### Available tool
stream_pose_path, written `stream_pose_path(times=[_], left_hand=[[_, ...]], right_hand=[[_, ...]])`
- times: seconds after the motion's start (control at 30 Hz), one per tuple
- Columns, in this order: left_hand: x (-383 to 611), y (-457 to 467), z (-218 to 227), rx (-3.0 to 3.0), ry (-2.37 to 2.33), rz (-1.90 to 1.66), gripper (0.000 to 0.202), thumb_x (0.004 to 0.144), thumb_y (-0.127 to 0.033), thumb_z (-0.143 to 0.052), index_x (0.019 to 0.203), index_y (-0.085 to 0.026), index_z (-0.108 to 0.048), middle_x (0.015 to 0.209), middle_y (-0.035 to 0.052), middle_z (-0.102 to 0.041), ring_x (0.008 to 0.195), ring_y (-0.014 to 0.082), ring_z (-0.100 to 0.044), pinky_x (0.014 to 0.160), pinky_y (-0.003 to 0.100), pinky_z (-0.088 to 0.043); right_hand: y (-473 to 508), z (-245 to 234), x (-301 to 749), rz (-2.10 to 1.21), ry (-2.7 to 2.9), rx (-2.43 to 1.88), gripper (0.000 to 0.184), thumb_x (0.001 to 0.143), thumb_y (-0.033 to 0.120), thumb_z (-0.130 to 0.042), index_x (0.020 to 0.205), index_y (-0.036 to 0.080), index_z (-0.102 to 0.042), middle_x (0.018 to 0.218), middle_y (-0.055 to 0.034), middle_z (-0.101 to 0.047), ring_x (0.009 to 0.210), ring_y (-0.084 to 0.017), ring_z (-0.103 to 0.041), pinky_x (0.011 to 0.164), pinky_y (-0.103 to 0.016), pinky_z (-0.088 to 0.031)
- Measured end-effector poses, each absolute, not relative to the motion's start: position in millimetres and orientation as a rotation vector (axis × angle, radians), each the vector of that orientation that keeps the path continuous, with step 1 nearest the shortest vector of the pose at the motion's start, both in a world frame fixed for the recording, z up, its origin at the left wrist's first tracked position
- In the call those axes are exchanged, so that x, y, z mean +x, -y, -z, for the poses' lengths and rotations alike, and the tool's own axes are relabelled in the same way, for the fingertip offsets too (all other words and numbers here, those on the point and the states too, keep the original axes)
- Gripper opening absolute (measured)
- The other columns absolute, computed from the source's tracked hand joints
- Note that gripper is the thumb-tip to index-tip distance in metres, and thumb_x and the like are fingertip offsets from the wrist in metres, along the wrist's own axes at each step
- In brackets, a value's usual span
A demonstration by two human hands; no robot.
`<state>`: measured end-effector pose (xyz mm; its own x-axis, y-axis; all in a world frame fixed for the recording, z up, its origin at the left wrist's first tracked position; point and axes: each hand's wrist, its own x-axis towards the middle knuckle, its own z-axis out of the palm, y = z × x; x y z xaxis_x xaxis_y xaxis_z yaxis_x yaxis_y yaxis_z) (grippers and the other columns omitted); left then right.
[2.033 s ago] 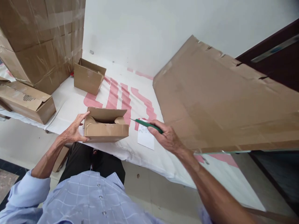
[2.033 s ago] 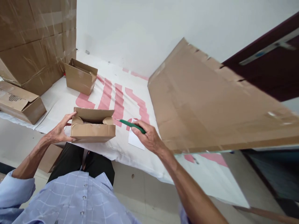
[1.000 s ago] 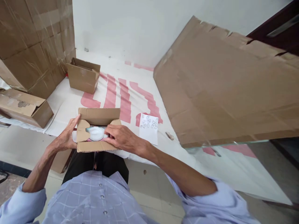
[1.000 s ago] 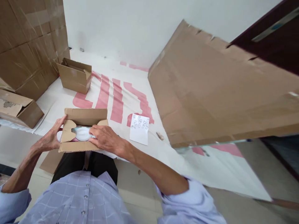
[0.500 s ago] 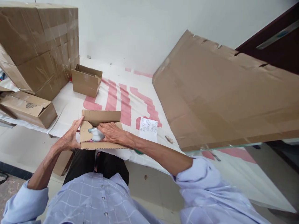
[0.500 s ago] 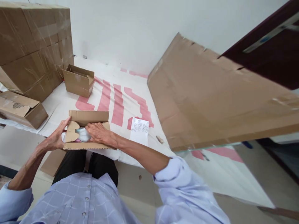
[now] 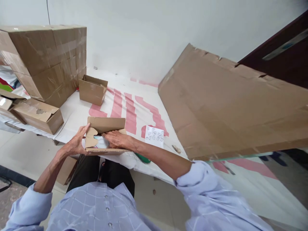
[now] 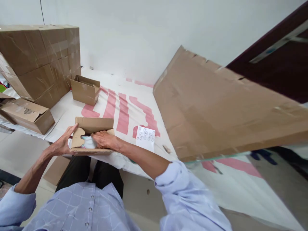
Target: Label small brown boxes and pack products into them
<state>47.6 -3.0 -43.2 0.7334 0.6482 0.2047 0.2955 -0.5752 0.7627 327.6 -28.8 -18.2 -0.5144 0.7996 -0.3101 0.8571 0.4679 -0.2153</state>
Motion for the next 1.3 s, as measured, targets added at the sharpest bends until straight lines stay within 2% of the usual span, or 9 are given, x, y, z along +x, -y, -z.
stream_pose_path(times=[0.27, 0.5, 0.7, 0.8, 0.9, 0.97, 1.07, 1.2, 1.3], left_hand=[[47, 1, 47, 2.207, -0.691, -0.607, 0.134, 0.067, -0.026, -0.091, 0.175, -0.031, -0.011, 0.159, 0.0175, -0.037, 0.147, 0.0393, -0.046, 0.115, 0.056, -0.054], [51, -4, 47, 2.247, -0.697, -0.6, 0.137, 0.068, -0.029, -0.092, 0.175, -0.029, -0.007, 0.156, 0.0171, -0.042, 0.146, 0.0391, -0.048, 0.125, 0.061, -0.044], [41, -20, 29, 2.266, -0.742, -0.565, 0.146, 0.062, -0.042, -0.101, 0.176, -0.028, -0.01, 0.17, 0.0205, -0.031, 0.159, 0.0459, -0.035, 0.131, 0.066, -0.032], [38, -32, -15, 2.244, -0.705, -0.702, 0.124, 0.077, -0.049, -0.094, 0.174, -0.035, -0.019, 0.177, 0.0181, -0.027, 0.163, 0.0449, -0.03, 0.129, 0.065, -0.037], [56, -39, -61, 2.158, -0.521, -0.792, 0.13, 0.073, -0.054, -0.097, 0.174, -0.038, -0.017, 0.179, 0.0176, -0.028, 0.161, 0.0462, -0.035, 0.121, 0.062, -0.048], [75, -39, -78, 2.135, -0.439, -0.85, 0.129, 0.065, -0.052, -0.102, 0.171, -0.032, -0.031, 0.173, 0.0187, -0.04, 0.155, 0.0461, -0.044, 0.12, 0.059, -0.049], [96, -39, -83, 2.001, -0.421, -1.045, 0.105, 0.061, -0.048, -0.104, 0.152, -0.023, -0.058, 0.151, 0.0171, -0.063, 0.138, 0.0399, -0.061, 0.113, 0.049, -0.056], [104, -39, -80, 1.765, -0.473, -1.2, 0.083, 0.061, -0.042, -0.104, 0.133, -0.021, -0.067, 0.123, 0.0106, -0.075, 0.108, 0.0276, -0.072, 0.086, 0.034, -0.064], [107, -40, -82, 1.706, -0.465, -1.225, 0.08, 0.06, -0.039, -0.105, 0.128, -0.021, -0.069, 0.117, 0.0086, -0.075, 0.102, 0.0244, -0.073, 0.084, 0.031, -0.063]], right_hand=[[45, 18, 330, 0.508, -2.624, 1.516, 0.031, 0.095, 0.037, -0.071, 0.118, 0.018, -0.061, 0.115, -0.0144, -0.073, 0.104, -0.029, -0.069, 0.086, -0.036, -0.048], [62, -35, 345, 0.588, -2.805, 1.857, 0.057, 0.073, 0.03, -0.082, 0.126, 0.02, -0.063, 0.122, -0.0127, -0.073, 0.11, -0.031, -0.069, 0.089, -0.038, -0.053], [54, -102, 391, 1.059, -2.964, 2.098, 0.061, 0.069, 0.035, -0.079, 0.127, 0.017, -0.067, 0.11, -0.0068, -0.074, 0.093, -0.024, -0.068, 0.073, -0.032, -0.053], [42, -115, 399, 1.309, -3.028, 2.036, 0.064, 0.071, 0.039, -0.082, 0.129, 0.017, -0.069, 0.114, -0.0078, -0.074, 0.1, -0.026, -0.069, 0.08, -0.036, -0.057], [31, -116, 391, 1.5, -3.045, 1.914, 0.067, 0.071, 0.043, -0.085, 0.13, 0.016, -0.068, 0.122, -0.0107, -0.073, 0.112, -0.03, -0.069, 0.094, -0.044, -0.06], [27, -114, 381, 1.653, -3.039, 1.862, 0.074, 0.073, 0.046, -0.087, 0.137, 0.018, -0.064, 0.133, -0.0136, -0.07, 0.121, -0.032, -0.067, 0.102, -0.049, -0.059], [28, -111, 372, 1.823, -3.063, 1.838, 0.086, 0.081, 0.058, -0.084, 0.153, 0.024, -0.052, 0.151, -0.0162, -0.062, 0.134, -0.035, -0.063, 0.112, -0.055, -0.056], [37, -114, 371, 1.411, -3.292, 1.736, 0.094, 0.076, 0.071, -0.085, 0.155, 0.03, -0.056, 0.17, -0.0136, -0.045, 0.157, -0.042, -0.042, 0.126, -0.061, -0.041], [42, -123, 370, 1.094, -3.353, 1.773, 0.099, 0.072, 0.064, -0.092, 0.159, 0.03, -0.056, 0.167, -0.0122, -0.05, 0.157, -0.044, -0.041, 0.128, -0.062, -0.038]])
